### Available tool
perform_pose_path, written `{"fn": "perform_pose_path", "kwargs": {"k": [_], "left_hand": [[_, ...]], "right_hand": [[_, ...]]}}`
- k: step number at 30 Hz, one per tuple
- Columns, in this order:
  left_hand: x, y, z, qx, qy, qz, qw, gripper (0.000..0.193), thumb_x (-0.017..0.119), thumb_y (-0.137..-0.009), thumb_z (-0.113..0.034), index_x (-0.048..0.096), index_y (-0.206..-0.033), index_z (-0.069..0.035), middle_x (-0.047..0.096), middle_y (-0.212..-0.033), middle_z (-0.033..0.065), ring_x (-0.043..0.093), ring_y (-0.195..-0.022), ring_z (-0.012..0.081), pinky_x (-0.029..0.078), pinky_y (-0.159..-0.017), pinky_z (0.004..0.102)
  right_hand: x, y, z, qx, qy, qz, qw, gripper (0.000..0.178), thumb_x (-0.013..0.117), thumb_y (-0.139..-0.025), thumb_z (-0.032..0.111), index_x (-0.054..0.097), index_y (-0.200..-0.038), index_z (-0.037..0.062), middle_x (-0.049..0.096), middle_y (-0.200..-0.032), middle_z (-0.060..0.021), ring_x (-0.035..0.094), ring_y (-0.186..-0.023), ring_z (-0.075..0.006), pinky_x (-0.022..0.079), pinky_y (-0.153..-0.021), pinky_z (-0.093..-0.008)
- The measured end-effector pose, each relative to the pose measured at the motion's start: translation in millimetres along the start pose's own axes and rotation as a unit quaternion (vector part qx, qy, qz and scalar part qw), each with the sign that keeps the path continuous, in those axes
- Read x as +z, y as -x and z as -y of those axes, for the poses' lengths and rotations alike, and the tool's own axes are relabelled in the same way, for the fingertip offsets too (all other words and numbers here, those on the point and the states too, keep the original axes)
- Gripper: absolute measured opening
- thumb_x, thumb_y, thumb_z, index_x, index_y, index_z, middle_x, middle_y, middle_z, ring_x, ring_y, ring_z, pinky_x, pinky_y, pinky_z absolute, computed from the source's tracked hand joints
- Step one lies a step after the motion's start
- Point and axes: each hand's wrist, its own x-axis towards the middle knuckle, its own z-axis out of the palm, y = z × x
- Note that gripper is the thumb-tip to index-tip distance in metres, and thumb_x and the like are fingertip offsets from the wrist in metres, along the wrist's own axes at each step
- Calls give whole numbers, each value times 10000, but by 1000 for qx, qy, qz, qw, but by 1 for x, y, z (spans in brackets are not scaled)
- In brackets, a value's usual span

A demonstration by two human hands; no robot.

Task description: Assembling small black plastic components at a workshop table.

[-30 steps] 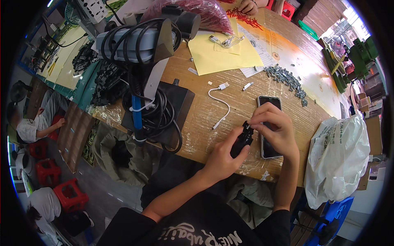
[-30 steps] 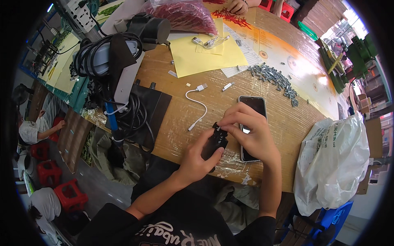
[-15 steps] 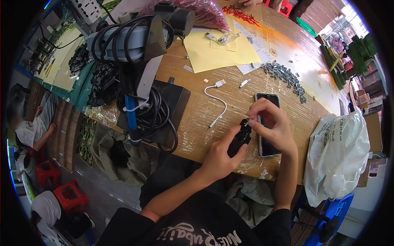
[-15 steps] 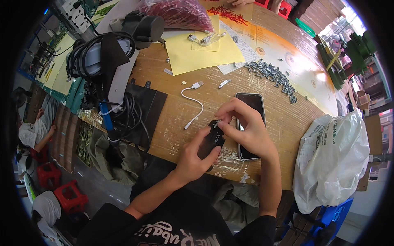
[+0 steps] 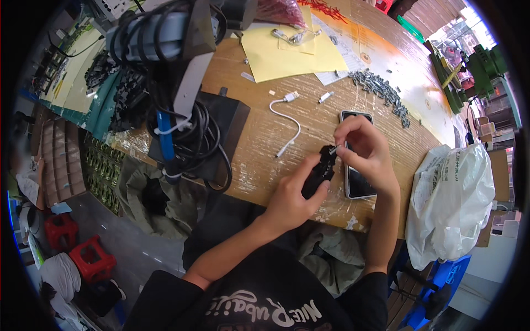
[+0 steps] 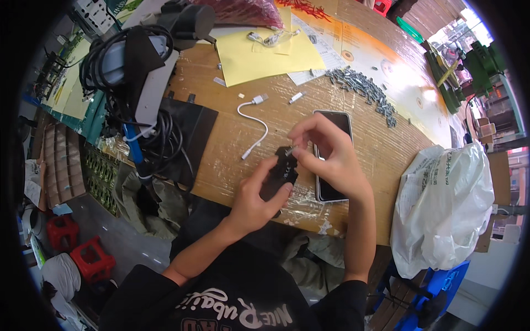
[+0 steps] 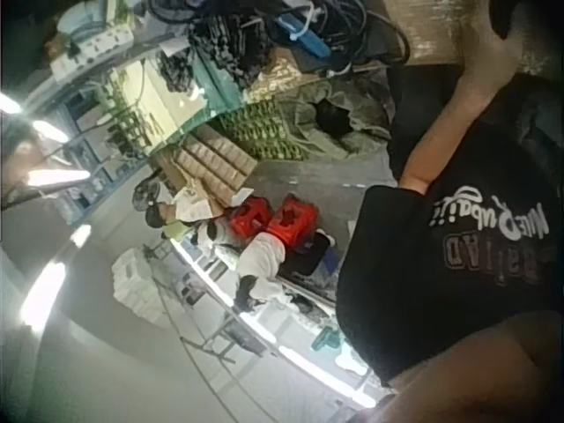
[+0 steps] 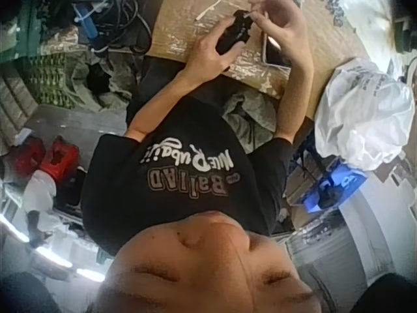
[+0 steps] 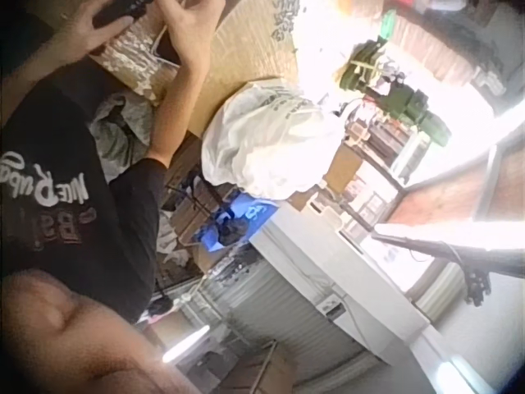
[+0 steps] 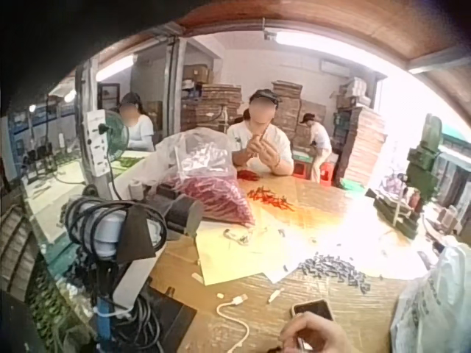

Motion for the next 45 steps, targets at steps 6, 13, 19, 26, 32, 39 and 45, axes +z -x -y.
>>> {"fn": "perform_pose_path", "kwargs": {"k": [6, 13, 19, 26, 32, 39, 45], "left_hand": [[0, 0, 3, -62, 53, 12, 997, 382, 584, -742, -74, 436, -1092, -31, 570, -814, 166, 599, -741, 270, 454, -654, 331], [1, 0, 5, -49, 44, 8, 998, 396, 586, -743, -91, 433, -1105, -38, 569, -788, 163, 597, -717, 264, 458, -642, 331], [3, 0, 7, -49, 57, -2, 997, 403, 587, -741, -99, 431, -1109, -45, 555, -740, 148, 586, -665, 253, 452, -614, 327], [4, 0, 10, -38, 59, 2, 998, 408, 584, -738, -89, 424, -1111, -49, 548, -716, 138, 584, -641, 239, 449, -595, 317], [2, 0, 6, -44, 56, 4, 997, 411, 577, -740, -82, 418, -1119, -59, 548, -707, 132, 587, -629, 243, 447, -583, 319], [4, 1, 10, -20, 61, -4, 998, 400, 571, -743, -75, 416, -1112, -54, 542, -692, 126, 584, -610, 245, 442, -562, 318], [1, 0, 3, -50, 55, 12, 997, 394, 571, -747, -80, 414, -1106, -48, 543, -698, 134, 584, -618, 251, 442, -567, 325]], "right_hand": [[-1, -1, 0, -17, -30, -7, 999, 238, 550, -688, -69, 485, -912, -20, 481, -870, -42, 469, -810, -103, 388, -741, -234], [3, -2, -2, -50, -23, -11, 998, 272, 535, -678, -75, 484, -940, -24, 473, -868, -48, 468, -822, -113, 392, -760, -253], [5, -3, -2, -57, -4, -11, 998, 285, 528, -678, -76, 487, -957, -29, 472, -861, -45, 469, -821, -111, 395, -759, -248], [6, -4, -4, -55, 20, 2, 998, 274, 513, -680, -82, 487, -949, -33, 478, -843, -41, 471, -804, -106, 401, -758, -245], [8, -4, -6, -70, 19, 5, 997, 247, 525, -713, -78, 485, -951, -25, 503, -842, -46, 489, -807, -112, 405, -757, -247], [7, -5, -6, -91, 19, 14, 996, 291, 566, -731, -49, 464, -1002, -17, 528, -852, -65, 505, -816, -129, 407, -753, -260], [5, -5, -6, -94, 21, 11, 995, 309, 578, -734, -36, 455, -1016, -11, 535, -844, -71, 508, -809, -130, 405, -744, -261]]}}
